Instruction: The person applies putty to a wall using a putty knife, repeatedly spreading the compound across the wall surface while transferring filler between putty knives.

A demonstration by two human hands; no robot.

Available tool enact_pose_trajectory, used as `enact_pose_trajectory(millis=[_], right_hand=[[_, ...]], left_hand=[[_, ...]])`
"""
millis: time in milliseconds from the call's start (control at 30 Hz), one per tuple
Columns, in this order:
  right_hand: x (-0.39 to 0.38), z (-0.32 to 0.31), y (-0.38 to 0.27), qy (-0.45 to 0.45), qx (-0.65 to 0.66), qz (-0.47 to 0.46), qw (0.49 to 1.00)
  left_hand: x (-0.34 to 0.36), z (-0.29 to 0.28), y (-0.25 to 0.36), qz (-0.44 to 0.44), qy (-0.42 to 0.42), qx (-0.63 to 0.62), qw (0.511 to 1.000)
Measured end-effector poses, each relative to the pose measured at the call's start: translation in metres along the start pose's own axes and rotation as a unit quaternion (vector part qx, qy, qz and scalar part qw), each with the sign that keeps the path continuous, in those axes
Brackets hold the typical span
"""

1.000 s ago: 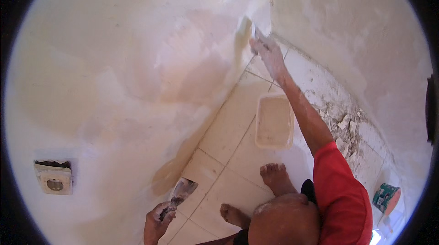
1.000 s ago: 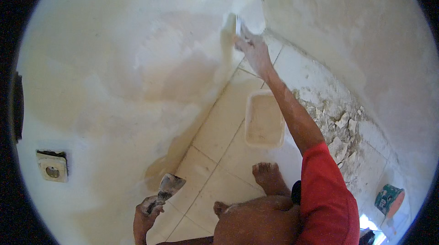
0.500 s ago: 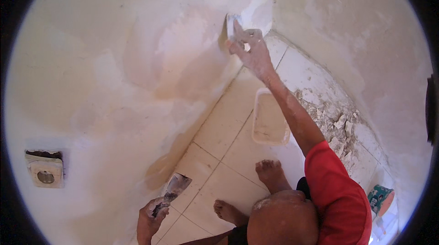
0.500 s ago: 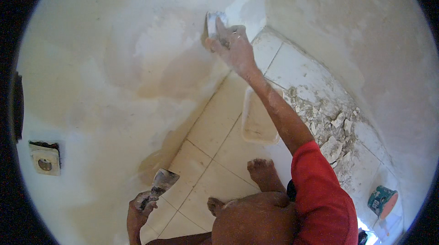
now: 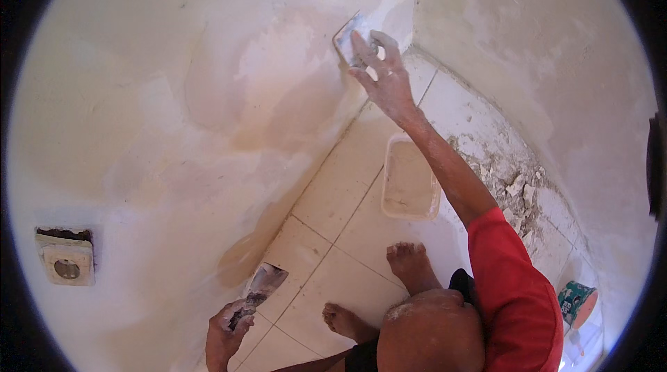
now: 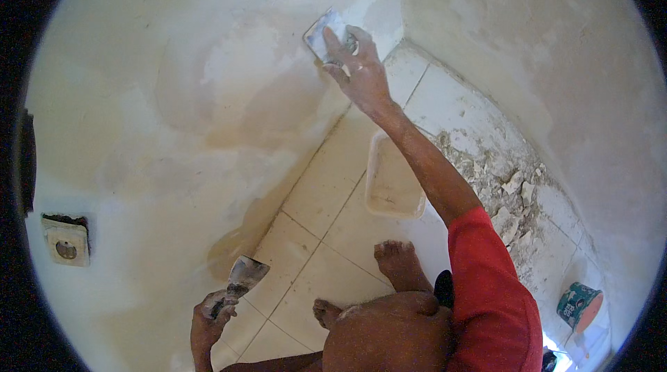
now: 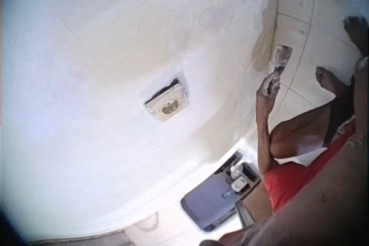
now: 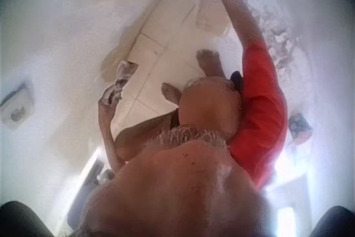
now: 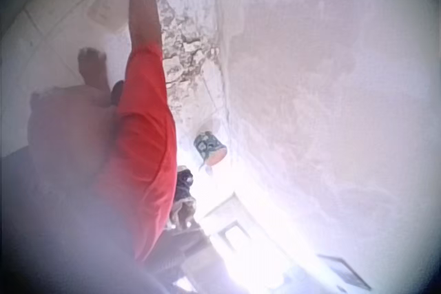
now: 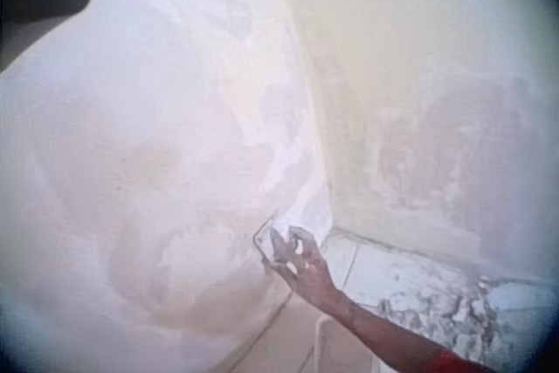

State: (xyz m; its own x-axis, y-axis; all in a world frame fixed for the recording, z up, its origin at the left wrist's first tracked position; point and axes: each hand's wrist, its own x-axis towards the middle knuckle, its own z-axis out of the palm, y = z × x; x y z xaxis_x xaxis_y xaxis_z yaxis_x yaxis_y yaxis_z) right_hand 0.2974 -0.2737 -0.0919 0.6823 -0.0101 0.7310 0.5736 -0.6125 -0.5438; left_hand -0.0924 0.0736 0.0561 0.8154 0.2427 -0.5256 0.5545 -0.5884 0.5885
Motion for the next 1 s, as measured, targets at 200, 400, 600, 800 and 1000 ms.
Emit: enact_pose_trajectory(millis=[200, 400, 600, 800, 1000], right_hand=[[-0.046, 0.014, 0.007, -0.110, -0.023, 0.036, 0.993], [0.016, -0.019, 0.002, -0.102, 0.296, 0.399, 0.862], [0.016, -0.009, -0.028, -0.114, 0.246, 0.337, 0.902], [-0.021, -0.002, -0.077, -0.126, 0.052, 0.152, 0.979], [-0.012, -0.004, -0.028, 0.007, 0.005, 0.013, 1.000]], left_hand=[[0.002, -0.001, 0.006, -0.003, -0.007, -0.001, 1.000], [0.001, -0.001, -0.001, 0.000, -0.006, -0.010, 1.000], [0.001, 0.003, 0.004, 0.032, 0.000, -0.003, 0.999], [-0.001, -0.003, 0.000, 0.035, 0.003, -0.002, 0.999], [0.003, 0.000, 0.009, 0.050, -0.006, 0.022, 0.998]])
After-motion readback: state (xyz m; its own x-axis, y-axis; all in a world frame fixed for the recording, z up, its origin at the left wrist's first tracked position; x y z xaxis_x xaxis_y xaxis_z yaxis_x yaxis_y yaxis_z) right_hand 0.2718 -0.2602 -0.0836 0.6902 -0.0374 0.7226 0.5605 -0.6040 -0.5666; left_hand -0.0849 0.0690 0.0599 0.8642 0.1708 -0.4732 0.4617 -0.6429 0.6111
